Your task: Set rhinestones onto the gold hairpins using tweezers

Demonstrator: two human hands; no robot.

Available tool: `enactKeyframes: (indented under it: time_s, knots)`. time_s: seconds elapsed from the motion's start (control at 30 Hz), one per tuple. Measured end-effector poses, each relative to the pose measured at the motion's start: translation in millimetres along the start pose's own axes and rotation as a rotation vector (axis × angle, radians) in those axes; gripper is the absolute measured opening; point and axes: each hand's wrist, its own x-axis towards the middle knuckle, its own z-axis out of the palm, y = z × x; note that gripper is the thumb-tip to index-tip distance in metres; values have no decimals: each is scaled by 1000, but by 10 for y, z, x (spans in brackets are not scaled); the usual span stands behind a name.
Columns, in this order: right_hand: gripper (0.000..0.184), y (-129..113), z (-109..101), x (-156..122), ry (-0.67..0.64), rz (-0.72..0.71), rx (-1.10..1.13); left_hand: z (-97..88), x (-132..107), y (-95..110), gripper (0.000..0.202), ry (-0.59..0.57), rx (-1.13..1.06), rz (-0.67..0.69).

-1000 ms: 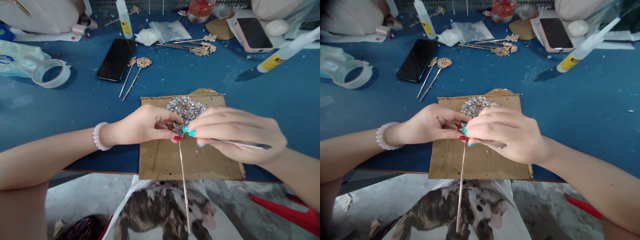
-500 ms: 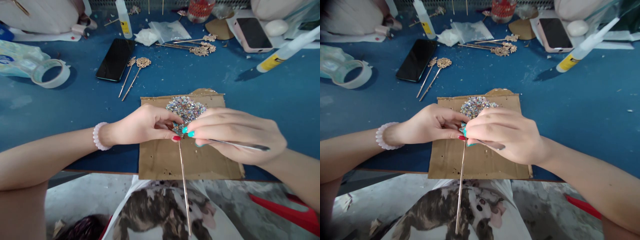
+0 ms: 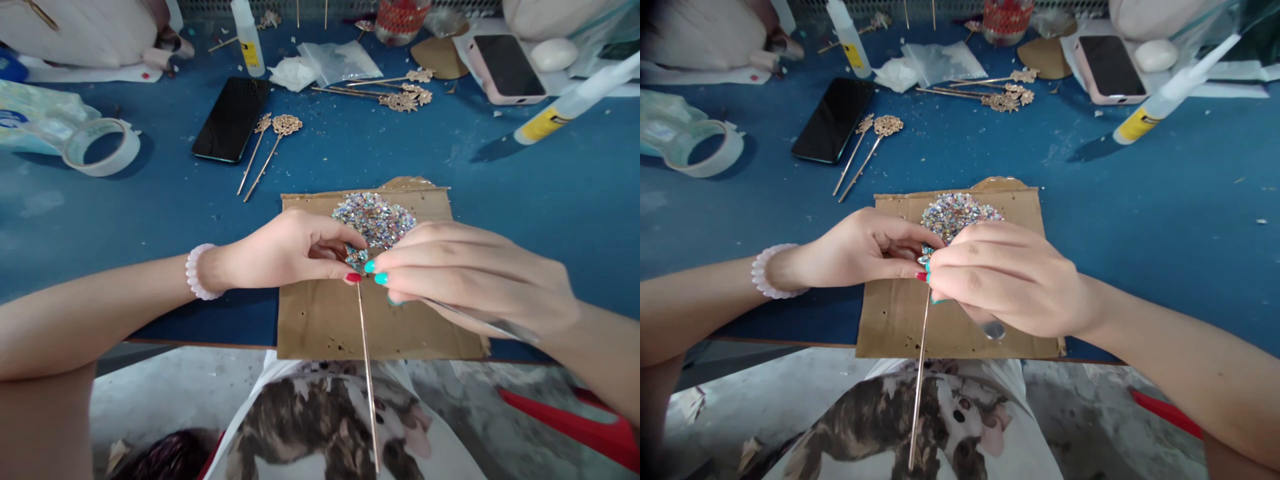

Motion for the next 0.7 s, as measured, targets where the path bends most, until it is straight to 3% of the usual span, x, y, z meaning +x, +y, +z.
enactKeyframes:
  time_s: [0.2, 0.47, 0.6, 0.7]
  knots:
    - [9, -45, -22, -10, -75, 35, -25, -11, -3, -3, 35, 3, 31, 39]
    - [9, 17, -33, -17, 28, -43, -41, 8, -8, -26, 38, -12, -98, 3]
    - [9, 25, -45, -39, 43, 3, -126, 11, -4, -36, 40, 16, -158, -12]
    - [14, 46, -1, -29, -65, -142, -185, 13, 6, -35, 38, 71, -150, -18]
